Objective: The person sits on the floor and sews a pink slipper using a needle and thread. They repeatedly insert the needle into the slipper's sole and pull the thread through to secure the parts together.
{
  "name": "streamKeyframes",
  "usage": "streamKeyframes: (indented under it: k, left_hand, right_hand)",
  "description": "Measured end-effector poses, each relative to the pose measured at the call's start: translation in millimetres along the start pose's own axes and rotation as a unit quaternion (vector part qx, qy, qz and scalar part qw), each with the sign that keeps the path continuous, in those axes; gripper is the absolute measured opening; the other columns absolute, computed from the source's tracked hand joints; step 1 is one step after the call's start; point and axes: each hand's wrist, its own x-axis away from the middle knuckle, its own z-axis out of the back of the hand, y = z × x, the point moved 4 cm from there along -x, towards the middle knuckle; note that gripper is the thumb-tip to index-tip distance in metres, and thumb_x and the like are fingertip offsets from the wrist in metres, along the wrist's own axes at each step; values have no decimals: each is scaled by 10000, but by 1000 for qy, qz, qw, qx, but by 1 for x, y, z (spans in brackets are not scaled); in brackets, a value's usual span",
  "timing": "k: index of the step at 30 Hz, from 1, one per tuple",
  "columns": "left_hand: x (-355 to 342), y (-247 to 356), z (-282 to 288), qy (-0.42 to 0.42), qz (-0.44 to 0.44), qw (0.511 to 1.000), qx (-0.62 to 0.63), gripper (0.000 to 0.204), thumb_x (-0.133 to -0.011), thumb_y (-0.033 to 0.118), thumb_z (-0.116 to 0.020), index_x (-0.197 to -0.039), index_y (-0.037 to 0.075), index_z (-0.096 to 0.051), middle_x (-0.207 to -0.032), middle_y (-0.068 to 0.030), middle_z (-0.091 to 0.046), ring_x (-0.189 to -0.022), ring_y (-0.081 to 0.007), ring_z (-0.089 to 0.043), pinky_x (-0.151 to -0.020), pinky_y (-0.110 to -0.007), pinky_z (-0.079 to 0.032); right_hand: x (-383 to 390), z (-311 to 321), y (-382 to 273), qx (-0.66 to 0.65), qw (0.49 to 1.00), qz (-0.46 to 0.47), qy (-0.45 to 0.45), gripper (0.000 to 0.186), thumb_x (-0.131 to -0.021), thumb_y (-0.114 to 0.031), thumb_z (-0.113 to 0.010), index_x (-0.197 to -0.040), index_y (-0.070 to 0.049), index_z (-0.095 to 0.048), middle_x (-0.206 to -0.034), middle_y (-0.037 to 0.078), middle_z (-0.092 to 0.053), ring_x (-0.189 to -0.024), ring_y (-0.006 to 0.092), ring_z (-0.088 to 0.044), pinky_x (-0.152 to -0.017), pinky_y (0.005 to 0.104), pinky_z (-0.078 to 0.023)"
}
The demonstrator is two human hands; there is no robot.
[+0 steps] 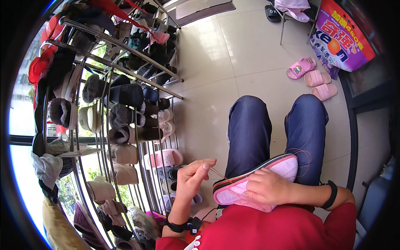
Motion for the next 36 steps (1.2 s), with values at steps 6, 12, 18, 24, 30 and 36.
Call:
streamKeyframes:
  k: [6, 12, 18, 24, 30, 36]
  left_hand:
    - [29, -26, -15, -26, -33, 952, -304, 407, -834, 392, -680, -840, -13, -637, -710, -157, -621, -623, -300, -609, -568, -351, -473]
    - [55, -32, -37, -59, -124, 936, -323, 351, -874, 292, -643, -1052, 2, -557, -820, -163, -614, -714, -342, -631, -599, -387, -507]
    - [65, -44, -27, -67, -72, 942, -321, 375, -892, 310, -616, -1082, -7, -555, -840, -173, -609, -716, -337, -621, -633, -382, -498]
    - [52, -47, -41, -118, -52, 947, -294, 384, -883, 302, -634, -1053, -35, -564, -824, -186, -603, -709, -334, -622, -613, -368, -492]
    - [49, -41, -37, -78, -78, 954, -279, 421, -805, 329, -698, -989, -34, -590, -775, -194, -634, -677, -333, -650, -604, -366, -512]
    - [51, -35, -35, -58, -64, 952, -295, 421, -792, 324, -688, -974, -44, -596, -789, -196, -636, -707, -341, -657, -623, -370, -519]
  right_hand:
    - [-18, 15, 2, -227, 968, -74, 82, 135, -914, -129, -565, -904, -1, -607, -895, 121, -632, -831, 276, -618, -732, 345, -497]
    - [-50, -16, 1, -491, 847, -201, -44, 244, -977, -179, -503, -884, 36, -569, -779, 32, -609, -754, 84, -553, -694, 259, -468]
    - [63, 148, 23, -505, 762, -307, 264, 308, -980, -192, -454, -707, -93, -350, -563, -21, -308, -432, 56, -315, -413, 204, -319]
    - [161, 161, 5, -335, 773, -406, 353, 317, -973, -201, -468, -698, -83, -364, -559, -12, -327, -411, 50, -277, -392, 192, -312]
    - [167, 177, 15, -382, 762, -303, 427, 273, -1001, -188, -406, -746, -98, -367, -579, 15, -342, -440, 88, -315, -452, 222, -398]
    - [255, 225, 41, -60, 736, -479, 474, 245, -990, -270, -484, -850, -79, -548, -765, 11, -586, -642, 61, -544, -632, 189, -468]
